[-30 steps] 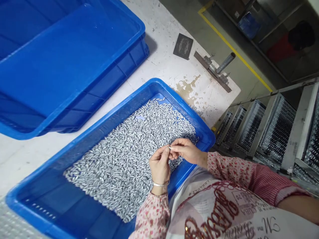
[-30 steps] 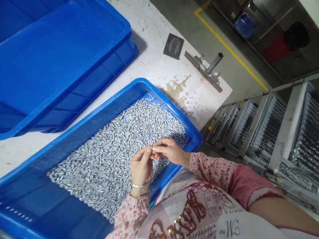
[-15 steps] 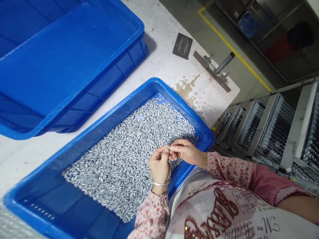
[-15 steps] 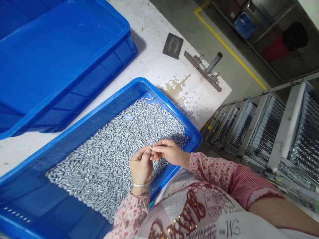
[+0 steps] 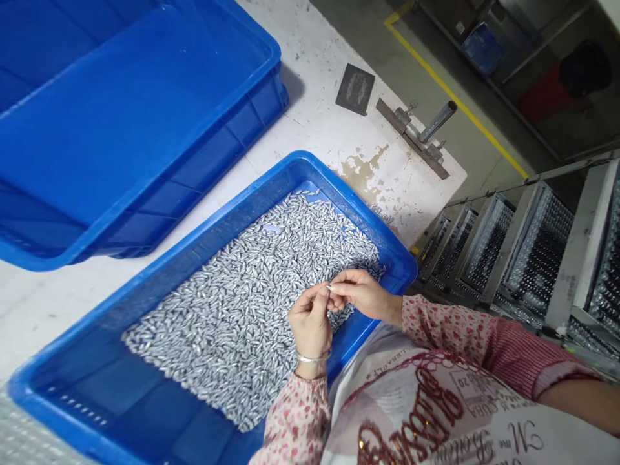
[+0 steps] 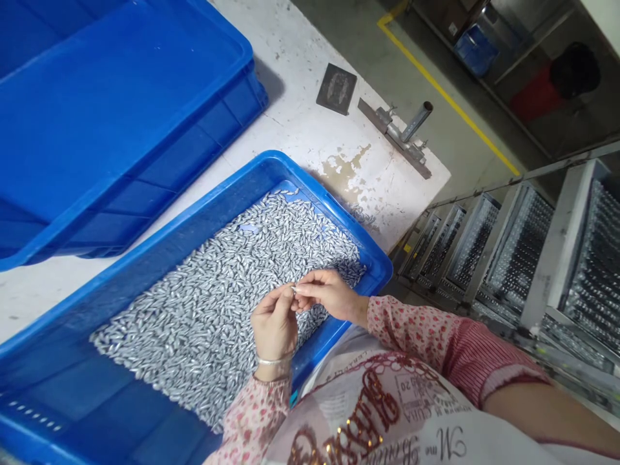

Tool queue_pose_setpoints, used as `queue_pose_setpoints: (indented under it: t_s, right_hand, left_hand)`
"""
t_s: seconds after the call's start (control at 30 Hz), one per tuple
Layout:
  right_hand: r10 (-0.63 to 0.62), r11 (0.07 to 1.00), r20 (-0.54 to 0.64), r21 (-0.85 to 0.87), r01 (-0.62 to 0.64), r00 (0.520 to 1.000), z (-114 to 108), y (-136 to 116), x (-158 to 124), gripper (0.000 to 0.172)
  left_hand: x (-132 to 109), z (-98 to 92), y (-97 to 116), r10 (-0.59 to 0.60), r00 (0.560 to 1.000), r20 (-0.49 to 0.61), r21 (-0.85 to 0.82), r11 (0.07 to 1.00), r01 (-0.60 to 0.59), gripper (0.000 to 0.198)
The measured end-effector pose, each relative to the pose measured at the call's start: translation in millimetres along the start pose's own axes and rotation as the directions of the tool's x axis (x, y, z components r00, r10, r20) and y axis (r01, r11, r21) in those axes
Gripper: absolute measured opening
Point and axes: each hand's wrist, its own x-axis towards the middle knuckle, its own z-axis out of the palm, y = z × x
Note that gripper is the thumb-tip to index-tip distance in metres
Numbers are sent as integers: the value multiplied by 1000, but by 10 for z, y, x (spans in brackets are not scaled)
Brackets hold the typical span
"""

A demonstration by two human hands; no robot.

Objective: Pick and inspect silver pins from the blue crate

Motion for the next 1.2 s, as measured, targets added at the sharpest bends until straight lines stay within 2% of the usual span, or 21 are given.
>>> queue_pose_setpoints:
  t_s: [0.27,0.5,0.7,0.93,1.2]
  right_hand:
    - [26,999,-4,39,-26,1000,10,-1,-2,30]
    - [19,997,2,80,-19,1000,23,-3,6,31]
    - [10,998,-4,64,-10,1000,21,7,12,30]
    - [-18,1000,-1,-6,18,1000,-12,26,7,29]
    - [10,999,-14,44,-10,1000,0,40,1,28]
  left_hand:
    - [11,-22,-47,19,1000,-20,84,996,-17,24]
    - [-11,19,-14,14,1000,-4,-19,1000,-14,24]
    - [-16,7,-8,26,999,26,-30,999,-25,23]
    - [-9,-40,-44,31,1000,-3,43,999,-30,24]
    - [0,-35,-48,36,998,-52,136,990,-29,25]
